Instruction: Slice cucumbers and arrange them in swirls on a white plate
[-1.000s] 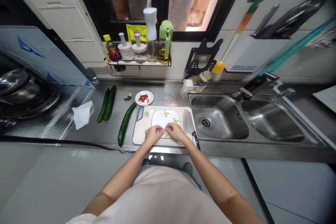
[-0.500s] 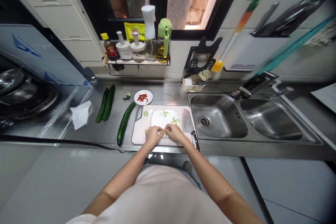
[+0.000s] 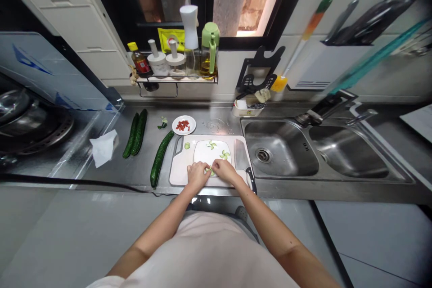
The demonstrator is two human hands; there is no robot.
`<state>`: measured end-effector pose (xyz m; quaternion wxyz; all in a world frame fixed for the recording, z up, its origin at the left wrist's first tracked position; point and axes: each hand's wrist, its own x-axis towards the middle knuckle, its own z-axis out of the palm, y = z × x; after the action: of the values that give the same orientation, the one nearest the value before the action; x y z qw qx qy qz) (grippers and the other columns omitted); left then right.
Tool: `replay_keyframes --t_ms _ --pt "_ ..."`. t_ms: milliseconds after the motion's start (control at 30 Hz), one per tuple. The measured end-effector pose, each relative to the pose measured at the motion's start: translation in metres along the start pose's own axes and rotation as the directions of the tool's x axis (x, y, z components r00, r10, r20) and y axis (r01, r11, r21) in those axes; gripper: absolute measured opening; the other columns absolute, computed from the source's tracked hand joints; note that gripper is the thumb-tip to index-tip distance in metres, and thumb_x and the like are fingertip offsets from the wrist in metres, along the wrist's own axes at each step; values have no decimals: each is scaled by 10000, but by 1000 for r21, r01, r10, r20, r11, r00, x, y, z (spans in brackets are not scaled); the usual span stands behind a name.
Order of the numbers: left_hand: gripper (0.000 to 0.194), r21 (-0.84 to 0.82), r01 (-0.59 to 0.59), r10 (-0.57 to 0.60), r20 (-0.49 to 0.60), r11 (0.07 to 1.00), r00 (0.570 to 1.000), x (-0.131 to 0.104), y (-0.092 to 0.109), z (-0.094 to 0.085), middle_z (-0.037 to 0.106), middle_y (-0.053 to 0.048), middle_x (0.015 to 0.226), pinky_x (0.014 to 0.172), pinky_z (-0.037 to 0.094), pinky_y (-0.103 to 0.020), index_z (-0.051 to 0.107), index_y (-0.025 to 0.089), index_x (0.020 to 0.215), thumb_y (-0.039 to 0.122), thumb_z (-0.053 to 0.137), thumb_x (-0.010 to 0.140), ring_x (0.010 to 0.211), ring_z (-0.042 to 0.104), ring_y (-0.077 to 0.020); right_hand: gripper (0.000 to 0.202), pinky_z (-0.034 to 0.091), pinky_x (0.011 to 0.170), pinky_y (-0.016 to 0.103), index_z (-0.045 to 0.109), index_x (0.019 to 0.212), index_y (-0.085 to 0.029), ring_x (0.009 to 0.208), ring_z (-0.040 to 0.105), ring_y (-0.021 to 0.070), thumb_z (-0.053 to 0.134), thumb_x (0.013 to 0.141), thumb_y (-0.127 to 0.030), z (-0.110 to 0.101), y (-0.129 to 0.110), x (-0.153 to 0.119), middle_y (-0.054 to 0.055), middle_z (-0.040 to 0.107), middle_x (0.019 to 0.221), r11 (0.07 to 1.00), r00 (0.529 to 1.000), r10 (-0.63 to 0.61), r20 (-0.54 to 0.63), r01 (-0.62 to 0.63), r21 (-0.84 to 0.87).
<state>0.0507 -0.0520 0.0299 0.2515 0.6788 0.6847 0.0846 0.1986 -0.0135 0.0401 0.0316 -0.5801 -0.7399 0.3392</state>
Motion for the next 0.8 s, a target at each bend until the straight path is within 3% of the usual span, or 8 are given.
replay_keyframes --t_ms 233,533,800 --pt "180 21 -43 44 -31 999 999 -1 -3 5 664 -35 1000 871 319 -373 683 262 945 348 542 875 1031 539 -228 174 290 602 212 678 922 -174 772 564 139 537 856 -250 -2 -3 -1 56 696 915 997 999 37 16 -36 -72" --pt "243 137 -293 307 -93 946 947 -9 -18 14 634 -59 1019 826 335 -353 680 266 1039 318 467 932 980 510 -208 188 301 621 216 675 946 -189 806 580 142 511 874 -246 1 -1 2 59 697 948 992 998 50 23 -47 -120" --pt "285 161 -328 343 -73 931 937 -10 -22 15 635 -65 1034 820 341 -359 691 282 1068 328 438 945 970 499 -213 184 314 635 218 676 950 -181 824 586 150 517 866 -221 3 -1 3 66 696 941 989 999 31 21 -28 -148"
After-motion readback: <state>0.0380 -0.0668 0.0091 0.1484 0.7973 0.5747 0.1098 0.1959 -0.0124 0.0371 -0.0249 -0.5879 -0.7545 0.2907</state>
